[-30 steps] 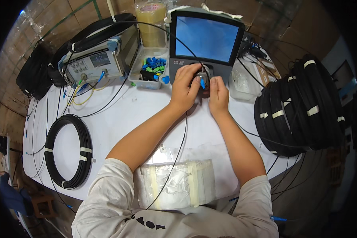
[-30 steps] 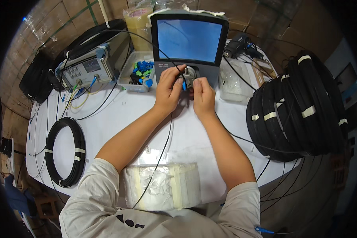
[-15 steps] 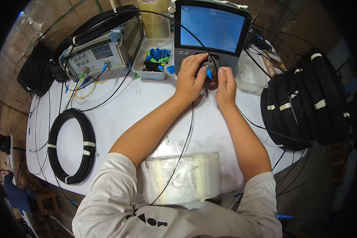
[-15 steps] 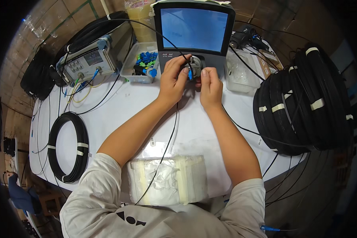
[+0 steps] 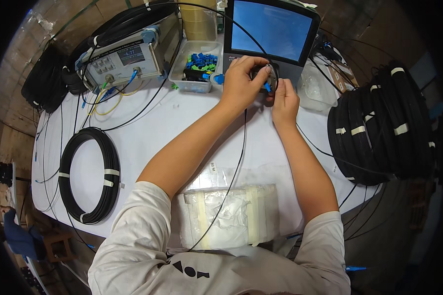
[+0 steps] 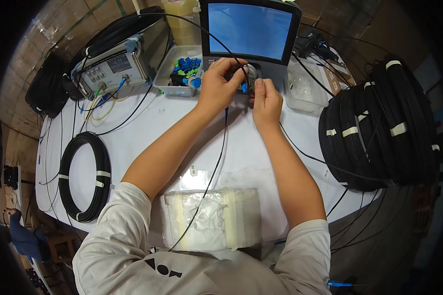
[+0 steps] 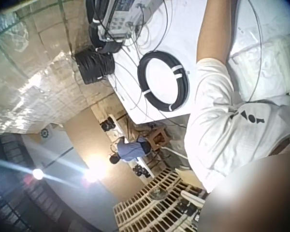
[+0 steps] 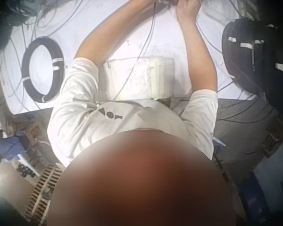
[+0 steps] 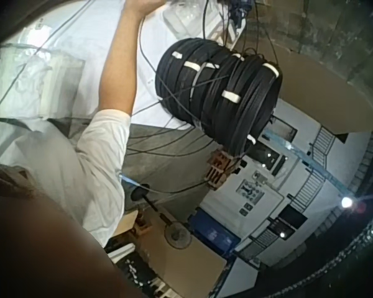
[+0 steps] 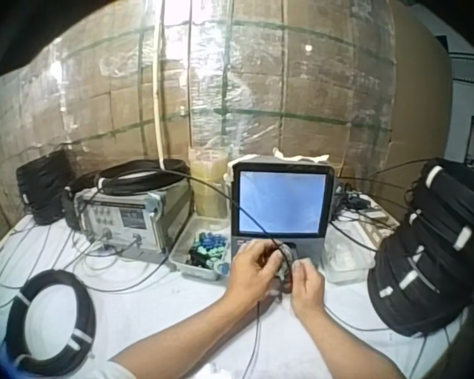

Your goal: Inspecting and manipulating a small fiber optic component while viewing its magnified image on a digital microscope monitor.

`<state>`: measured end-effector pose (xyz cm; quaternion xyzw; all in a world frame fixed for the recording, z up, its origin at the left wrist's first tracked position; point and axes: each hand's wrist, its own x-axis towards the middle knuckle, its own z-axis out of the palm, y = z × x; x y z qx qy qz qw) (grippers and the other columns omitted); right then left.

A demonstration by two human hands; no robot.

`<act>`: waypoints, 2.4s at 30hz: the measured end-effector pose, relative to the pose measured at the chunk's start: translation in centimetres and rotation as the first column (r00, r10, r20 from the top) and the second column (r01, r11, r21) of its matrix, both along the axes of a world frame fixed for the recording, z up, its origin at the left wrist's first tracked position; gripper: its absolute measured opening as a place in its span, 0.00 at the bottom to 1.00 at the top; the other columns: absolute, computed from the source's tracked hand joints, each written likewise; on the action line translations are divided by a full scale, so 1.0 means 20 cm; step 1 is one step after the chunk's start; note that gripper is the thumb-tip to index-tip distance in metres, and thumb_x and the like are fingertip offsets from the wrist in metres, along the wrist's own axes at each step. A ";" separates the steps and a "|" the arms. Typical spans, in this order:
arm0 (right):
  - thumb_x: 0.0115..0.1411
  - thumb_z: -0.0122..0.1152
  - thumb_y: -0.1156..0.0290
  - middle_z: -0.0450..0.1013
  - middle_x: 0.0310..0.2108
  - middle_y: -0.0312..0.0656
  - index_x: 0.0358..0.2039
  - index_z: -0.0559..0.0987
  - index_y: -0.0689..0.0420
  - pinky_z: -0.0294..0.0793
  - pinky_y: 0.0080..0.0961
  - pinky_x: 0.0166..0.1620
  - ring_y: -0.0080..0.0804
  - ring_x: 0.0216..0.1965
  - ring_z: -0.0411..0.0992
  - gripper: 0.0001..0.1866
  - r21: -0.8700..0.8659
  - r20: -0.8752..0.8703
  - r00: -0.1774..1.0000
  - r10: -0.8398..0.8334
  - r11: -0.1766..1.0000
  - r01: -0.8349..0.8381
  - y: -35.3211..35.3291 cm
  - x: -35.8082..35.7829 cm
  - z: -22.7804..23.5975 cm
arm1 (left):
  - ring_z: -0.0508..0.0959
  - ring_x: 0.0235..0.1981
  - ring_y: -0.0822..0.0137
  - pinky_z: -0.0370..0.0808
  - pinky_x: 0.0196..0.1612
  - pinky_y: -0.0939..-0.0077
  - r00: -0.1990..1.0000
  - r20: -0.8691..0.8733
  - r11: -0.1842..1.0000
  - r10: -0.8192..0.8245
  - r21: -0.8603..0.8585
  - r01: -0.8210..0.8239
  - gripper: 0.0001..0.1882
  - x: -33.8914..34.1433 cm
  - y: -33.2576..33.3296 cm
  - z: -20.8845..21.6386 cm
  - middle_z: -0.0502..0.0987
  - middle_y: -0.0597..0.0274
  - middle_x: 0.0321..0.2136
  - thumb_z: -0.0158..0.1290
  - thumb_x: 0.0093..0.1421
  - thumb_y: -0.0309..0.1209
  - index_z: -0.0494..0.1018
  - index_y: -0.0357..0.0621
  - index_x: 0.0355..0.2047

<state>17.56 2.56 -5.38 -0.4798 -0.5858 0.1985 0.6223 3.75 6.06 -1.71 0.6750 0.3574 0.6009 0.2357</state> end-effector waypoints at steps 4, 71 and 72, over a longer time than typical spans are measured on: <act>0.76 0.49 0.55 0.69 0.20 0.34 0.27 0.70 0.60 0.70 0.21 0.26 0.19 0.22 0.68 0.24 -0.022 -0.010 1.000 -0.001 1.000 0.000 0.01 0.01 -0.03 | 0.76 0.35 0.59 0.73 0.40 0.65 0.999 0.002 0.999 0.037 -0.009 -0.037 0.10 0.01 0.00 0.01 0.80 0.60 0.34 0.64 0.59 0.33 0.82 0.40 0.37; 0.76 0.49 0.59 0.68 0.17 0.33 0.37 0.74 0.58 0.67 0.23 0.24 0.21 0.20 0.68 0.15 -0.006 0.002 0.999 -0.047 0.999 0.047 0.00 0.00 -0.04 | 0.77 0.35 0.59 0.74 0.42 0.66 0.989 0.124 0.996 0.075 0.033 -0.080 0.11 0.06 0.03 -0.06 0.80 0.60 0.30 0.64 0.59 0.36 0.81 0.42 0.34; 0.76 0.50 0.59 0.68 0.18 0.33 0.37 0.74 0.58 0.67 0.23 0.25 0.21 0.20 0.68 0.15 0.007 -0.004 0.998 -0.055 0.998 0.055 0.00 0.00 -0.04 | 0.77 0.35 0.59 0.74 0.42 0.66 0.991 0.094 0.994 0.092 0.047 -0.096 0.10 0.06 0.03 -0.06 0.81 0.60 0.30 0.64 0.59 0.36 0.81 0.42 0.34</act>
